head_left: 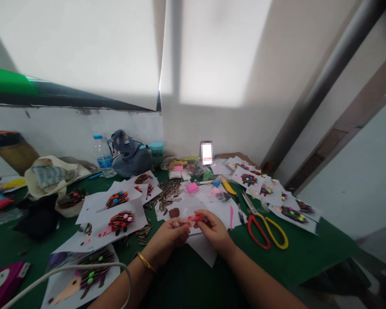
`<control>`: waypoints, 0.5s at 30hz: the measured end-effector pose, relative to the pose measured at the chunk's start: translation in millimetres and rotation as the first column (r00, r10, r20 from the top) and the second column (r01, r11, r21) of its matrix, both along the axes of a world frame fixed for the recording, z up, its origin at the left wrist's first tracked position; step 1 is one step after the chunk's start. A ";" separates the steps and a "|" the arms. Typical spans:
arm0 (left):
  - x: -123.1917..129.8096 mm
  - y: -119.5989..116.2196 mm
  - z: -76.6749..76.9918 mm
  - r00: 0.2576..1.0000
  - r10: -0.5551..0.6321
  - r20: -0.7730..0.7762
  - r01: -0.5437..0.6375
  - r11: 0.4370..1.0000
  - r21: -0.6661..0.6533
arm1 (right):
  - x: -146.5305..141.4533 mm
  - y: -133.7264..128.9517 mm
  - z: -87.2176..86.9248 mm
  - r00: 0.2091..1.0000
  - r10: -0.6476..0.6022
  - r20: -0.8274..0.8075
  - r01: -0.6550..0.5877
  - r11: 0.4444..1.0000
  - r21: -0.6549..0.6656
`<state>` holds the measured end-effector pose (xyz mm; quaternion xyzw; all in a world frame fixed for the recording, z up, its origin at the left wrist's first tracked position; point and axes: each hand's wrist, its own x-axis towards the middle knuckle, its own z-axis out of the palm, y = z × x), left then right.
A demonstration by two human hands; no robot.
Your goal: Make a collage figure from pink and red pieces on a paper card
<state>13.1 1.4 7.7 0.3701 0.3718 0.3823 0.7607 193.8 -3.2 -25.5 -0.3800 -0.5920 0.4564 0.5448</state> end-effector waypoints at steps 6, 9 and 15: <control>-0.7 -1.6 0.1 1.000 0.027 -0.003 -0.027 0.999 -0.039 | 4.3 0.7 3.3 0.996 0.000 0.086 -0.007 0.997 0.075; 0.2 -1.7 -1.5 0.999 0.041 0.019 -0.041 0.999 -0.004 | 3.9 1.1 3.0 0.995 0.038 0.093 -0.045 0.997 0.067; -1.9 2.5 -5.5 0.993 0.070 -0.098 -0.053 0.985 0.164 | 0.5 1.5 -2.1 0.999 0.037 0.023 -0.036 0.999 -0.026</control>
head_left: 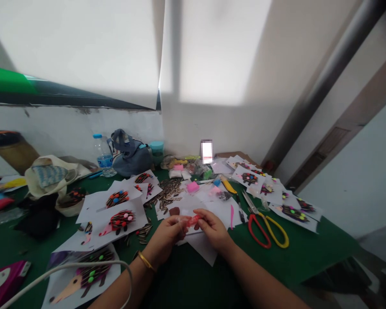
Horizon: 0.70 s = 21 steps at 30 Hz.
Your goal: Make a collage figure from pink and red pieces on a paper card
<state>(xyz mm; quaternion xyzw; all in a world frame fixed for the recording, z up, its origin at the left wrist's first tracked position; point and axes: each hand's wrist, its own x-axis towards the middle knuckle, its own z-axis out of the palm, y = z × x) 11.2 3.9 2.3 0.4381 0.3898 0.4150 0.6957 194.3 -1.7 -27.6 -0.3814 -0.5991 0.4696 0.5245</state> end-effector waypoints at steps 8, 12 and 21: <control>1.7 1.2 -7.2 0.987 0.156 -0.050 -0.146 0.976 0.160 | -4.3 -2.6 2.3 0.995 0.066 -0.079 -0.073 0.993 -0.090; 6.5 -2.8 -3.8 0.991 0.133 0.015 -0.134 0.986 0.102 | -1.8 -0.4 2.9 0.996 0.066 -0.067 -0.072 0.994 -0.087; 8.6 -6.7 0.6 0.998 0.023 -0.052 -0.023 1.000 0.011 | -3.8 -6.2 10.0 0.976 -0.005 0.217 -0.023 0.992 0.126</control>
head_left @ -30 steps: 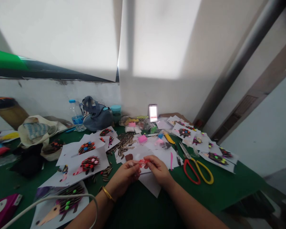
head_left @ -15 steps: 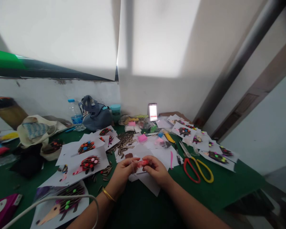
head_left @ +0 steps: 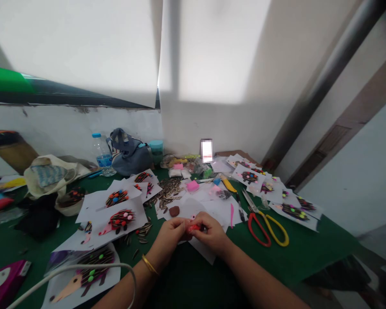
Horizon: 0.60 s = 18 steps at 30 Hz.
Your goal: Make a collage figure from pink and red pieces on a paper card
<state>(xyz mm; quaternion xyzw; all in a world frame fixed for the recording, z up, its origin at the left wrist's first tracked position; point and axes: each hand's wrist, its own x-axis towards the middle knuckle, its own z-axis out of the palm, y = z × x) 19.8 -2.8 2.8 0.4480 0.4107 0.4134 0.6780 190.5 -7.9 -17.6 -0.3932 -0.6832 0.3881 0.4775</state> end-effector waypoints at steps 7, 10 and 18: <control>-2.9 3.3 0.2 0.984 0.177 0.000 -0.177 0.981 0.081 | 7.5 6.3 2.5 0.984 -0.175 -0.033 0.176 0.983 0.060; -4.2 5.0 -0.2 0.975 0.222 -0.005 -0.220 0.970 0.106 | 13.7 8.7 1.2 0.981 -0.195 0.002 0.194 0.976 0.101; -3.3 2.0 10.0 0.966 0.254 0.047 -0.253 0.967 -0.025 | 88.8 -13.5 -1.3 0.669 -0.510 0.541 0.356 0.859 0.369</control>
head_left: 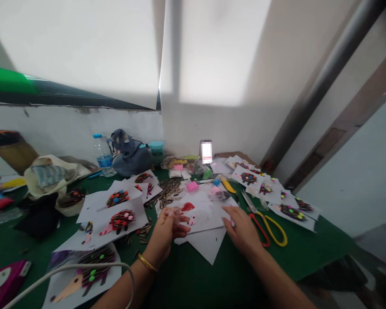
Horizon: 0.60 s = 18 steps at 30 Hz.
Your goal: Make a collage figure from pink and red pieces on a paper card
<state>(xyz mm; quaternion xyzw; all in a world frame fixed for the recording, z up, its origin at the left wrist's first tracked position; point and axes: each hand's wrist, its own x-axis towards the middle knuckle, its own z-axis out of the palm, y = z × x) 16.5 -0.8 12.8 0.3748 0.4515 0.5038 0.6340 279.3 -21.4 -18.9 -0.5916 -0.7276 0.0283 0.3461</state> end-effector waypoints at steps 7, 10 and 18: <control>6.2 -2.5 6.0 0.998 -0.022 0.062 0.022 1.000 -0.004 | 99.0 -34.4 -19.6 0.827 -0.374 0.420 0.500 0.832 -0.242; 6.7 -1.9 1.5 0.996 -0.026 0.086 0.023 0.999 0.037 | 105.1 -33.5 -20.1 0.844 -0.347 0.408 0.488 0.812 -0.320; 3.6 2.8 -7.6 0.996 0.051 0.073 -0.060 0.990 0.127 | 116.5 -26.3 2.6 0.897 -0.440 -0.036 0.350 0.759 -0.549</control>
